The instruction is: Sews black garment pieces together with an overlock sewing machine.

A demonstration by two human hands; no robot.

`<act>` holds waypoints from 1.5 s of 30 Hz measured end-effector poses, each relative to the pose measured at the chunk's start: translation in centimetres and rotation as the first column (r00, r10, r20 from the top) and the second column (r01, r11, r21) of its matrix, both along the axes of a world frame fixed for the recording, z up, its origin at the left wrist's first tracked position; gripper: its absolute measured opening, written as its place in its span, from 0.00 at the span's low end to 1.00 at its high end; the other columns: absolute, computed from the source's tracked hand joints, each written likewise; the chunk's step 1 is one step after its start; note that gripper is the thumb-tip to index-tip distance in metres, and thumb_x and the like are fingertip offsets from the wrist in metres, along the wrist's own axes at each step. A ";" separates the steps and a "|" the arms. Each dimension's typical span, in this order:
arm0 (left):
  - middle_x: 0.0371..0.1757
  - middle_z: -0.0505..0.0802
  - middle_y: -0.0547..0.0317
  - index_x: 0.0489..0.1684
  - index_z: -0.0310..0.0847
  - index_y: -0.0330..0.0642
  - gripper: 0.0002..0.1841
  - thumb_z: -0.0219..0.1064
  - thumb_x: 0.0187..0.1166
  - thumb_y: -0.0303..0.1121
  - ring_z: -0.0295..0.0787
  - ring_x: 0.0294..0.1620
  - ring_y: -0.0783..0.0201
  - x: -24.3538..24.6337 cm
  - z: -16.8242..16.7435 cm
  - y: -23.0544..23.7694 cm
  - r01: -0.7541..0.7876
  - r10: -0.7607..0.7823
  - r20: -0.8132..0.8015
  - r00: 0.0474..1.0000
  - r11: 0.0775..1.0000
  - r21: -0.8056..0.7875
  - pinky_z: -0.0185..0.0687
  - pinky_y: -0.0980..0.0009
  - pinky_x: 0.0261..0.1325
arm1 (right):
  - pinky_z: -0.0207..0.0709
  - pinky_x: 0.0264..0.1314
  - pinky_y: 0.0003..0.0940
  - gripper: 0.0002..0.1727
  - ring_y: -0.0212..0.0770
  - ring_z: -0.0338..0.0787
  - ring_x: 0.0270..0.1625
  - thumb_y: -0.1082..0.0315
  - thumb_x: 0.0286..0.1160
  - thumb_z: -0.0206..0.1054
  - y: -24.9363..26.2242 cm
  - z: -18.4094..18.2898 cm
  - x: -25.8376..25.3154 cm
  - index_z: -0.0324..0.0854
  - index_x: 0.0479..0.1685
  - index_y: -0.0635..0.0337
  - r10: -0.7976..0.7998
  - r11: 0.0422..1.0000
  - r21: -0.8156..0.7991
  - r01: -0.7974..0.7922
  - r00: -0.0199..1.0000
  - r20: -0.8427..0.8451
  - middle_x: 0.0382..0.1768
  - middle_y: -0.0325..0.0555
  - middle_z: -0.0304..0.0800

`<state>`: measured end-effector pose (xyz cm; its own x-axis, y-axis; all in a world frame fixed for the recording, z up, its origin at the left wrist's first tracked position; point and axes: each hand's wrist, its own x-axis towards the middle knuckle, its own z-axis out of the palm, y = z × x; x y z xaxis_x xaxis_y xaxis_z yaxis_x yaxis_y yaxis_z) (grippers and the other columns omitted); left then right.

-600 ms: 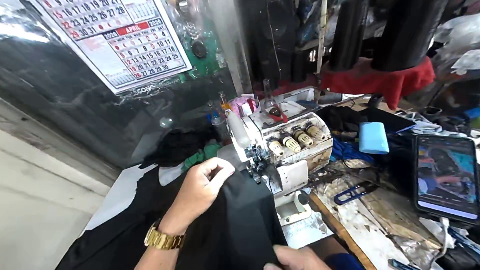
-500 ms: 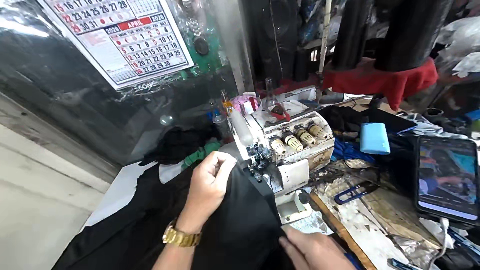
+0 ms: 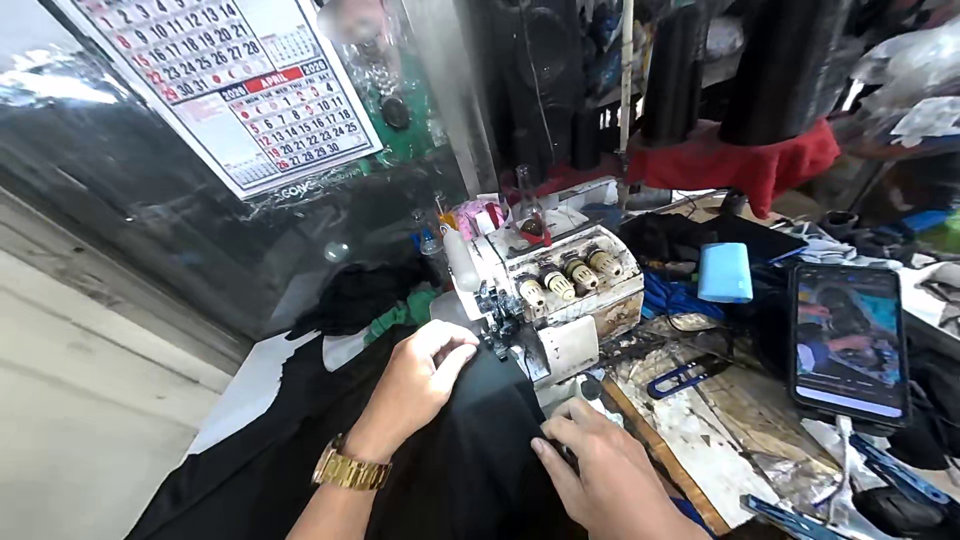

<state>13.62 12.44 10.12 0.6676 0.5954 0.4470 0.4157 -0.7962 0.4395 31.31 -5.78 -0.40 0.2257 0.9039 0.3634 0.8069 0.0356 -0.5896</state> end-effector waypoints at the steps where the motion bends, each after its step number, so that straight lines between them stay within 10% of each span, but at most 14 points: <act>1: 0.47 0.91 0.73 0.51 0.88 0.54 0.07 0.64 0.86 0.36 0.89 0.45 0.75 0.1 0.3 -0.5 -0.040 0.040 0.015 0.999 0.999 -0.007 0.90 0.72 0.49 | 0.88 0.44 0.36 0.17 0.32 0.90 0.47 0.44 0.82 0.61 0.0 0.0 0.3 0.92 0.43 0.40 0.005 1.000 0.007 -0.005 1.000 -0.006 0.45 0.31 0.90; 17: 0.48 0.88 0.75 0.44 0.91 0.62 0.05 0.69 0.80 0.43 0.85 0.52 0.72 0.0 -1.3 -2.2 -0.210 0.214 -0.053 0.975 0.974 0.080 0.85 0.66 0.52 | 0.87 0.42 0.36 0.12 0.32 0.87 0.49 0.43 0.75 0.68 -0.2 0.8 0.8 0.92 0.41 0.35 0.065 0.998 0.017 -0.063 0.994 -0.087 0.52 0.35 0.85; 22: 0.53 0.89 0.69 0.51 0.87 0.53 0.11 0.58 0.87 0.41 0.85 0.60 0.68 0.0 -1.2 -3.3 -0.239 0.239 0.030 0.971 0.948 0.210 0.83 0.60 0.63 | 0.85 0.30 0.34 0.14 0.32 0.88 0.33 0.50 0.83 0.65 -2.0 2.8 -1.0 0.91 0.44 0.46 0.138 0.986 0.110 -0.123 0.981 -0.138 0.37 0.35 0.89; 26: 0.40 0.91 0.76 0.52 0.85 0.57 0.08 0.61 0.87 0.41 0.88 0.38 0.79 -0.5 -0.7 -3.3 -0.261 0.240 0.164 0.957 0.958 0.123 0.87 0.75 0.39 | 0.84 0.26 0.37 0.15 0.32 0.87 0.24 0.50 0.87 0.62 -1.7 3.1 -2.3 0.88 0.52 0.48 0.242 0.968 0.021 -0.249 0.914 -0.326 0.24 0.33 0.89; 32: 0.45 0.91 0.66 0.53 0.85 0.49 0.08 0.63 0.88 0.38 0.88 0.39 0.73 1.6 -0.4 -2.1 -0.223 0.198 0.215 0.956 0.970 0.097 0.89 0.72 0.41 | 0.88 0.37 0.36 0.15 0.30 0.91 0.38 0.48 0.83 0.62 0.8 1.7 -0.5 0.93 0.48 0.39 -0.044 0.998 0.046 0.047 0.997 -0.063 0.41 0.30 0.92; 39: 0.41 0.90 0.68 0.52 0.85 0.50 0.08 0.62 0.88 0.39 0.86 0.34 0.75 2.0 -0.9 -1.2 -0.232 0.221 0.164 0.961 0.971 0.051 0.85 0.74 0.35 | 0.88 0.39 0.31 0.17 0.26 0.90 0.38 0.45 0.81 0.63 1.2 0.6 0.9 0.94 0.43 0.40 -0.029 0.997 0.072 0.036 0.994 -0.103 0.43 0.26 0.94; 45: 0.45 0.91 0.74 0.48 0.88 0.57 0.06 0.66 0.84 0.41 0.88 0.41 0.75 0.4 -1.0 -1.6 -0.156 0.156 -0.012 0.988 0.987 0.029 0.89 0.69 0.44 | 0.86 0.31 0.32 0.15 0.29 0.89 0.28 0.50 0.75 0.76 -2.5 3.6 1.6 0.88 0.31 0.51 0.228 0.967 0.045 -0.253 0.765 -0.603 0.27 0.32 0.91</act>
